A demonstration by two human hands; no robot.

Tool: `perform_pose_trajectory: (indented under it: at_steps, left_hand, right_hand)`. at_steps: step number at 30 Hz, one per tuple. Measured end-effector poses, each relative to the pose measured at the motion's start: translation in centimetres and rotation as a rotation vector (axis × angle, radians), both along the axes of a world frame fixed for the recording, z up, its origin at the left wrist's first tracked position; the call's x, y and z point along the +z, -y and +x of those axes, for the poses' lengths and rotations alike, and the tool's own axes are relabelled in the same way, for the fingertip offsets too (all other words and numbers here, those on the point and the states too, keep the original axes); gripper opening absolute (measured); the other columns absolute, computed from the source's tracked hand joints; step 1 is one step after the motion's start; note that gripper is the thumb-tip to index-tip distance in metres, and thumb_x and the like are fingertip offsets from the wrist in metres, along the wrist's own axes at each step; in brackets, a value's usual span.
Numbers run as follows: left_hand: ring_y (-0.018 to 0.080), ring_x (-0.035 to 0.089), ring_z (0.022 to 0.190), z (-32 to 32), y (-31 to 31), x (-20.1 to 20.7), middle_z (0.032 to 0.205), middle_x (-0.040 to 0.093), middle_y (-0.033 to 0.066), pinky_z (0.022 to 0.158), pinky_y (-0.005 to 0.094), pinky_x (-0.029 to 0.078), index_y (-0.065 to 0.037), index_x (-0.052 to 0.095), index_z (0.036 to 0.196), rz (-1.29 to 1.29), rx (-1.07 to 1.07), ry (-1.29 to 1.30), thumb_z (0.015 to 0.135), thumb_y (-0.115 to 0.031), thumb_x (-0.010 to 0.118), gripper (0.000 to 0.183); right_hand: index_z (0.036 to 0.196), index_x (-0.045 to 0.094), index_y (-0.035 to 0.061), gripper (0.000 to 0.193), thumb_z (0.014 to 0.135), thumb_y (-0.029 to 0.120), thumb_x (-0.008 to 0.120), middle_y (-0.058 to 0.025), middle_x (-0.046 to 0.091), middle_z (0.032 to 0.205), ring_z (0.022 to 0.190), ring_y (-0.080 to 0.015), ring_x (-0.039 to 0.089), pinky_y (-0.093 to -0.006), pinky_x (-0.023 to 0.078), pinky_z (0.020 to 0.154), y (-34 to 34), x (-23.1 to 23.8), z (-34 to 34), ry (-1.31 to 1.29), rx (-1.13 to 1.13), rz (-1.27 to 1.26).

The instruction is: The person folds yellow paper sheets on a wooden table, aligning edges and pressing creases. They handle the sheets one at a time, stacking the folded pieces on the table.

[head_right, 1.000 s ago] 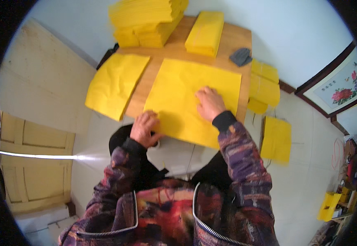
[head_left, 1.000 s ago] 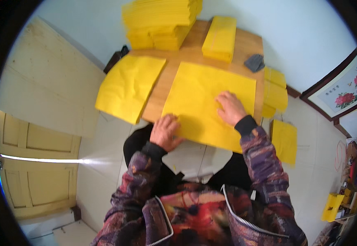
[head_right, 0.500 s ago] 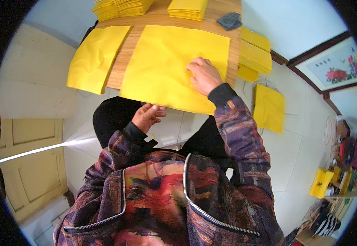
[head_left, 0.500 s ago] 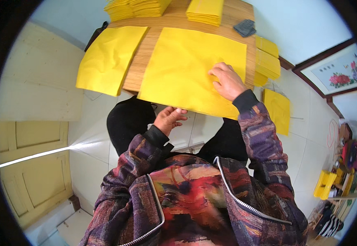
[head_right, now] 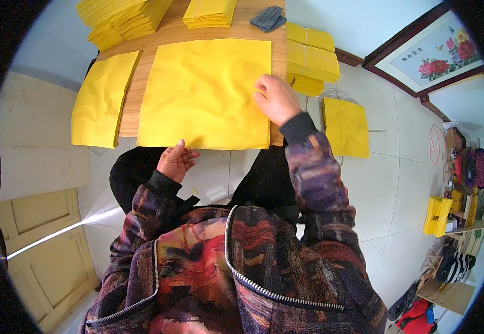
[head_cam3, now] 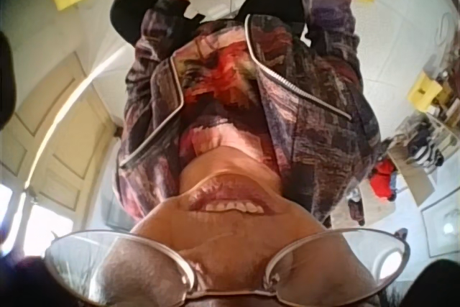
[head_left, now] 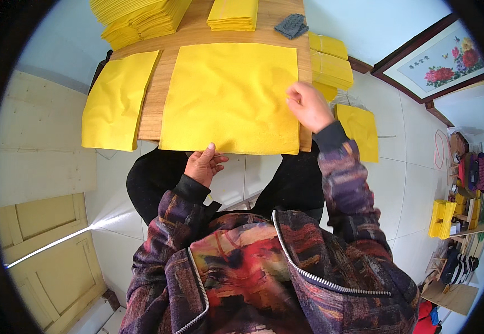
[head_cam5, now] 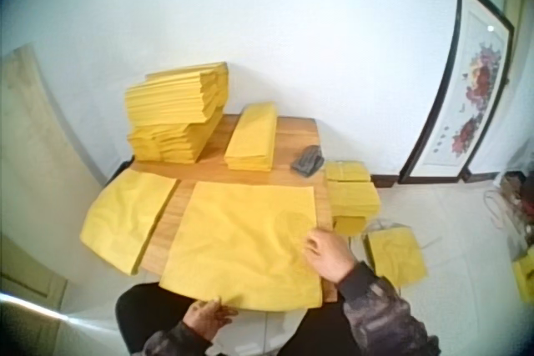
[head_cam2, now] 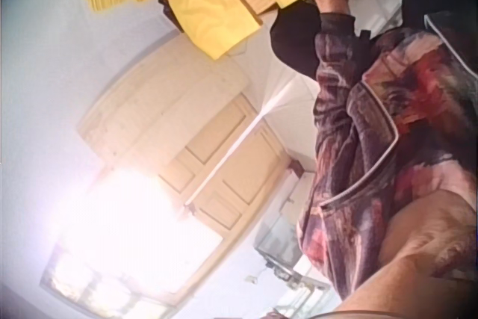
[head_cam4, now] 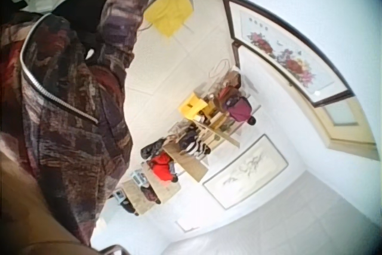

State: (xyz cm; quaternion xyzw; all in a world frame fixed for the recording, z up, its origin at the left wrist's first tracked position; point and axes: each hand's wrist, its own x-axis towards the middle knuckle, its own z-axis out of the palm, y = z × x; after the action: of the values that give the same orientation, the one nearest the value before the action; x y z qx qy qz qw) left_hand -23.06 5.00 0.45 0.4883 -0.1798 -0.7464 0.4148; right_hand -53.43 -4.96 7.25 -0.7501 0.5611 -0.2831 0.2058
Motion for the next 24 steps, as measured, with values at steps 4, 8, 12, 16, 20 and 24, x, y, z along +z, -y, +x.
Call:
perform_pose_trajectory:
  at_steps: [4,8,12,16,20,24]
  left_hand:
    - [0.0154,0.063,0.072,0.2,-0.3,0.5,0.081,0.065,0.0033,0.064,0.0293,0.050,-0.008,0.062,0.089,0.002,-0.138,-0.028,0.094,-0.036,0.057,0.029]
    - [0.0126,0.062,0.067,-0.9,-1.3,1.1,0.079,0.066,0.0025,0.060,0.0266,0.049,-0.008,0.064,0.090,0.016,-0.168,-0.096,0.094,-0.035,0.058,0.027]
    - [0.0133,0.060,0.068,-1.7,-1.0,1.7,0.081,0.064,0.0014,0.063,0.0274,0.049,-0.007,0.063,0.095,-0.019,-0.168,-0.092,0.096,-0.032,0.055,0.027]
    - [0.0132,0.060,0.069,-1.9,-0.9,2.1,0.083,0.065,0.0016,0.065,0.0273,0.049,-0.007,0.063,0.096,-0.037,-0.172,-0.129,0.096,-0.031,0.054,0.026]
    - [0.0128,0.060,0.070,-2.3,-1.0,2.4,0.086,0.065,0.0022,0.065,0.0270,0.048,-0.007,0.063,0.098,-0.056,-0.190,-0.126,0.096,-0.030,0.054,0.025]
    - [0.0123,0.061,0.070,-2.5,-0.9,3.2,0.087,0.066,0.0031,0.063,0.0259,0.047,-0.006,0.063,0.099,-0.097,-0.233,-0.093,0.097,-0.029,0.053,0.025]
  right_hand:
    - [0.085,0.058,0.0002,0.013,0.083,0.011,0.064,-0.0102,0.060,0.070,0.064,-0.0178,0.059,-0.0306,0.047,0.061,-6.1,-0.2,-1.8,0.234,-0.149,0.236]
    - [0.089,0.058,-0.0013,0.015,0.082,0.008,0.066,-0.0095,0.061,0.075,0.067,-0.0166,0.060,-0.0286,0.049,0.063,-10.3,-0.9,-1.1,0.304,-0.144,0.286]
    - [0.092,0.059,0.0006,0.014,0.084,0.009,0.067,-0.0023,0.058,0.076,0.067,-0.0086,0.053,-0.0239,0.046,0.062,-10.7,-1.4,-0.3,0.295,-0.171,0.287]
    - [0.085,0.058,-0.0003,0.014,0.081,0.009,0.068,-0.0066,0.060,0.073,0.064,-0.0116,0.056,-0.0268,0.047,0.060,-10.1,-1.4,-0.1,0.435,-0.159,0.334]
    - [0.082,0.058,-0.0007,0.012,0.082,0.008,0.066,-0.0050,0.060,0.071,0.064,-0.0097,0.055,-0.0262,0.046,0.059,-9.9,-1.0,0.3,0.506,-0.162,0.335]
    - [0.081,0.057,-0.0010,0.011,0.081,0.007,0.065,-0.0042,0.060,0.069,0.061,-0.0099,0.054,-0.0262,0.045,0.059,-9.8,-1.2,0.7,0.477,-0.166,0.303]
